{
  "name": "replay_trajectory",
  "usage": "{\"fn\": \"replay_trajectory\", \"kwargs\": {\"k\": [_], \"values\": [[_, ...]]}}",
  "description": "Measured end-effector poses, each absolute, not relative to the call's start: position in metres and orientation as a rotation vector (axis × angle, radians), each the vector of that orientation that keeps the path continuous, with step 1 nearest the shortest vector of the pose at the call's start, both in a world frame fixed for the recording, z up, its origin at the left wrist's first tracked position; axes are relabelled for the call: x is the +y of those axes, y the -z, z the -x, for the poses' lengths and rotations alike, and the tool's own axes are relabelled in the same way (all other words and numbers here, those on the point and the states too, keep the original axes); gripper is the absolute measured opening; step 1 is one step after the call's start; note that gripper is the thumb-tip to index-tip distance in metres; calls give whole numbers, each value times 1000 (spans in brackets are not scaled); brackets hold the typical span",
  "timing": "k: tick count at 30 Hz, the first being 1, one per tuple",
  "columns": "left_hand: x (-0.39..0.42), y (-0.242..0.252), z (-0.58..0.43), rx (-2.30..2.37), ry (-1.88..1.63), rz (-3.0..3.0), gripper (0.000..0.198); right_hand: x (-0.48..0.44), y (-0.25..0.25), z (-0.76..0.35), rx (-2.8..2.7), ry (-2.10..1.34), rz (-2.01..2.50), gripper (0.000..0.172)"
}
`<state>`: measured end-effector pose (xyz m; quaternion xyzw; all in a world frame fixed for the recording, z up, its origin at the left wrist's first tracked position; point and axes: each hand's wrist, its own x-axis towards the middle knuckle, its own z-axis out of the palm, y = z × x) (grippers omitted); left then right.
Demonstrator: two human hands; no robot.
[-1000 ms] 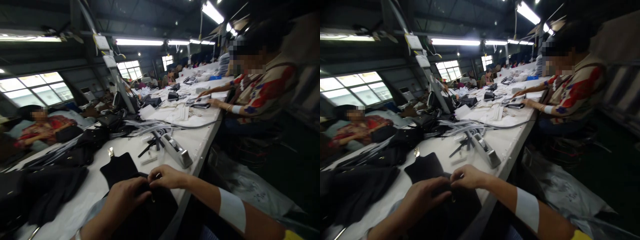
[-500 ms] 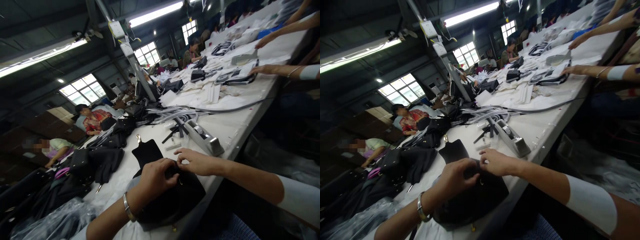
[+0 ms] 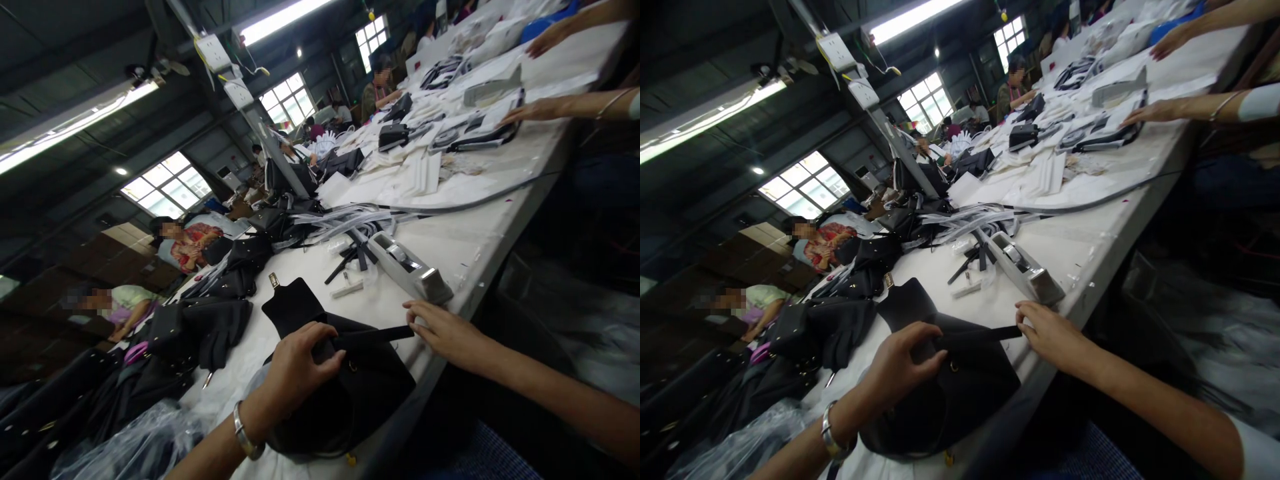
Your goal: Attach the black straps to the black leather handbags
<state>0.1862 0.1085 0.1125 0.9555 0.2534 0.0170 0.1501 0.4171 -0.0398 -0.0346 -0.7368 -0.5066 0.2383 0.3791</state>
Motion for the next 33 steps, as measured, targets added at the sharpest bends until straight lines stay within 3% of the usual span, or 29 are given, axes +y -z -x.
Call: {"fn": "replay_trajectory", "kwargs": {"k": [4, 11, 15, 22, 33], "values": [[109, -113, -188, 718, -35, -2708, 22, -32, 13, -391, -1321, -530, 1683, 34], [106, -124, -190, 866, -36, -2540, 27, -8, -10, -356, -1208, -689, 1437, 13], [116, -121, -197, 1030, 187, -2187, 42, -1, -5, -357, -1159, -858, 1353, 13], [119, -119, -208, 1009, 222, -1794, 44, 0, 0, -353, -1031, -1062, 1337, 24], [116, -128, -212, 1012, 260, -1794, 46, -5, -1, -345, -986, -938, 1470, 20]]}}
